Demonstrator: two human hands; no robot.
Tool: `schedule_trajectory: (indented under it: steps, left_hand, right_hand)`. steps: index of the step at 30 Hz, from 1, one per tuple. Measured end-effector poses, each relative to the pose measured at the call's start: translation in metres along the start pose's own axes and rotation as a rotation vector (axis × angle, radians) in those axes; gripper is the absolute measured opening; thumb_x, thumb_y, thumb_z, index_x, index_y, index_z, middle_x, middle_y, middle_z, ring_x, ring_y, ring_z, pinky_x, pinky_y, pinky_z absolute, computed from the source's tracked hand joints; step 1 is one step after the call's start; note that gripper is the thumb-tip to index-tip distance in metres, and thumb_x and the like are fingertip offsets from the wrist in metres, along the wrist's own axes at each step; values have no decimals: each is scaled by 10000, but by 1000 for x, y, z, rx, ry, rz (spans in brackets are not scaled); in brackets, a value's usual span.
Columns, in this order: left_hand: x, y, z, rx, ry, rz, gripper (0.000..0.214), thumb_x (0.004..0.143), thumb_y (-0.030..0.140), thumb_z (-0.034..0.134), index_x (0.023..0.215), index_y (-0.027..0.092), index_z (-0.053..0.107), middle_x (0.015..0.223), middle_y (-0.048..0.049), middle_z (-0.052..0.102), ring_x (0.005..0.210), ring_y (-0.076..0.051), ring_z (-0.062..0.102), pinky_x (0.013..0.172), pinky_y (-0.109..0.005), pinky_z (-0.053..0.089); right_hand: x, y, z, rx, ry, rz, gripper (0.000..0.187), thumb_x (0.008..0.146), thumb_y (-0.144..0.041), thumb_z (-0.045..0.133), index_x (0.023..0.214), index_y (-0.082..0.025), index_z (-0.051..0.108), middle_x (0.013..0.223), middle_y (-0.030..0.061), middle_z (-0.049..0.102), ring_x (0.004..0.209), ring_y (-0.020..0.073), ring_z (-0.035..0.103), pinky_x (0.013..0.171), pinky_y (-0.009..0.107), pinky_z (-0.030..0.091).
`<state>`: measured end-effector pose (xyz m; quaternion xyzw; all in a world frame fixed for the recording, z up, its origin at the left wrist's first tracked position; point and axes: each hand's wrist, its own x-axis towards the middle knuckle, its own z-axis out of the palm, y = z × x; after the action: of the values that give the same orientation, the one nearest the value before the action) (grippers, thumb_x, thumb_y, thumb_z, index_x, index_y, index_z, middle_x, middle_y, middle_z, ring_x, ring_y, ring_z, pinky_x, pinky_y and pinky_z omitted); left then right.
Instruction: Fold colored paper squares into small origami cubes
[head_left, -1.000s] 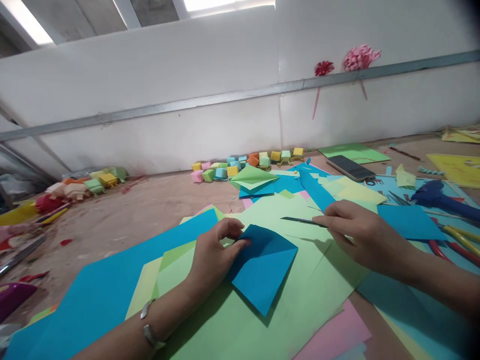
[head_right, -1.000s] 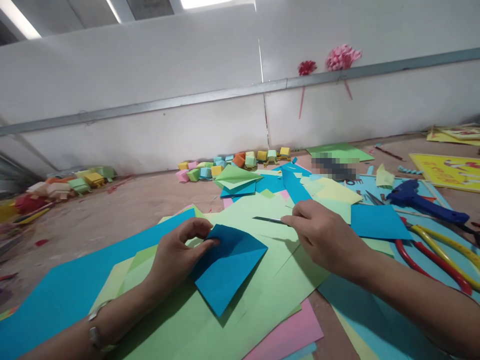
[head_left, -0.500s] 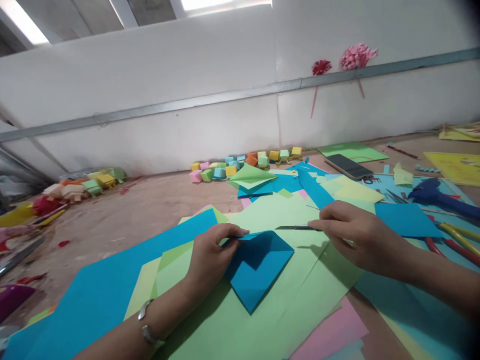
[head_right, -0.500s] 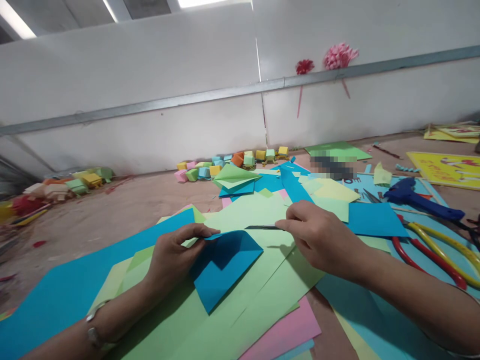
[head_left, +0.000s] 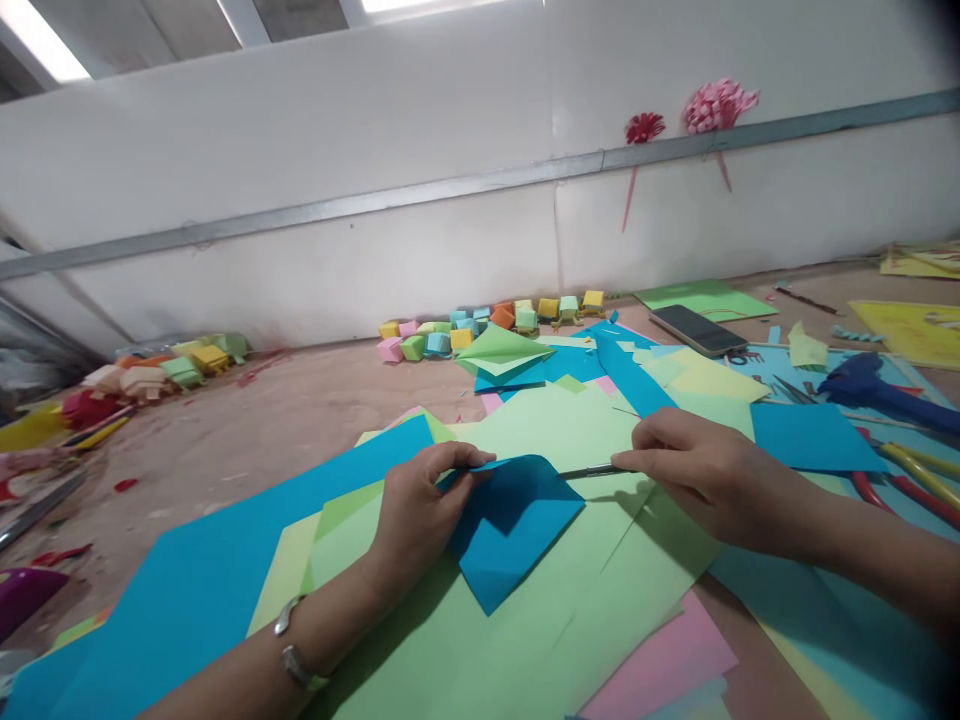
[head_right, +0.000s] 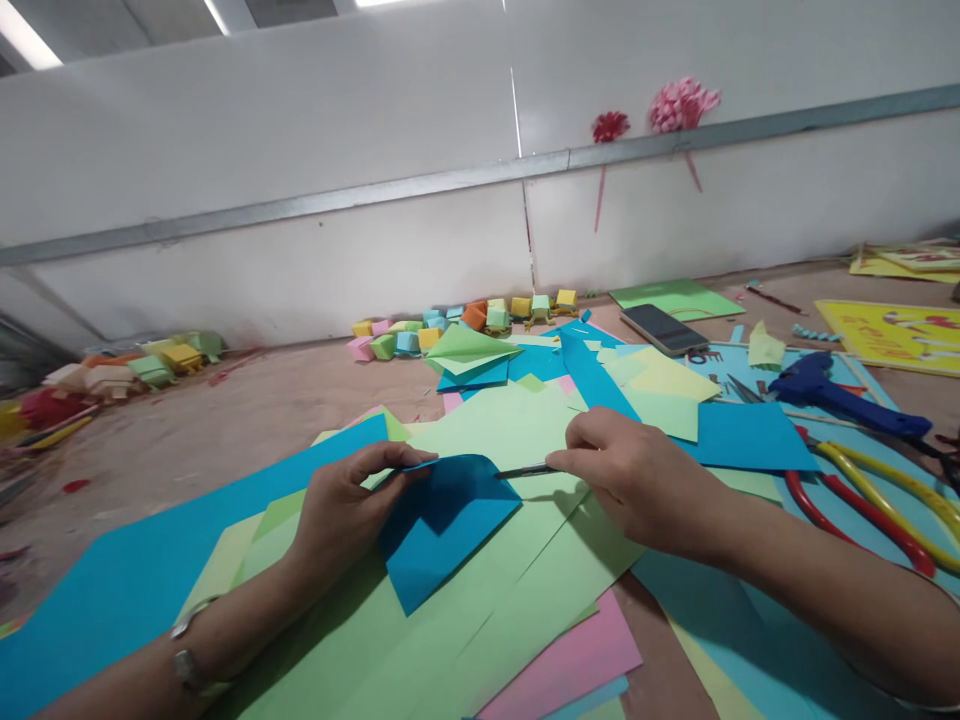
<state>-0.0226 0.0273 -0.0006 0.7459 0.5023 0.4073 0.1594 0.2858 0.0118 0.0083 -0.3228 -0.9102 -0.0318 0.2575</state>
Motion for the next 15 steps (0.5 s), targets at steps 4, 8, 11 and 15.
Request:
schedule_trajectory:
  steps: [4,8,11,15]
  left_hand:
    - [0,-4,0,21,-25,20,144,807,252,580,792,195,711,809,-31,767,752,-218,719,715,-336,586]
    - [-2,-4,1,215,75,160,230,839,313,639,1037,197,654,1015,-86,737,925,-281,696,777,-424,581]
    - [-7,2,2,319,221,471,388,830,301,705,1177,196,565,1216,-138,646,1152,-313,596,924,-481,522]
    - [-12,7,7,300,-213,767,186,959,279,550,1117,205,616,1228,-96,660,1203,-238,579,998,-389,492]
  right_hand:
    - [-1,4,0,54,-125,46,383,930,-53,376,1065,-112,729,898,144,641,800,215,605,620,299,481]
    - [0,6,1,117,-304,113,376,922,-61,416,1080,-188,733,949,116,660,815,206,620,626,282,456]
    - [1,6,4,109,-350,140,374,934,-86,424,1097,-228,730,960,100,666,828,209,619,636,285,430]
    - [0,8,8,106,-353,124,372,927,-86,440,1112,-241,722,942,92,655,816,200,604,638,278,403]
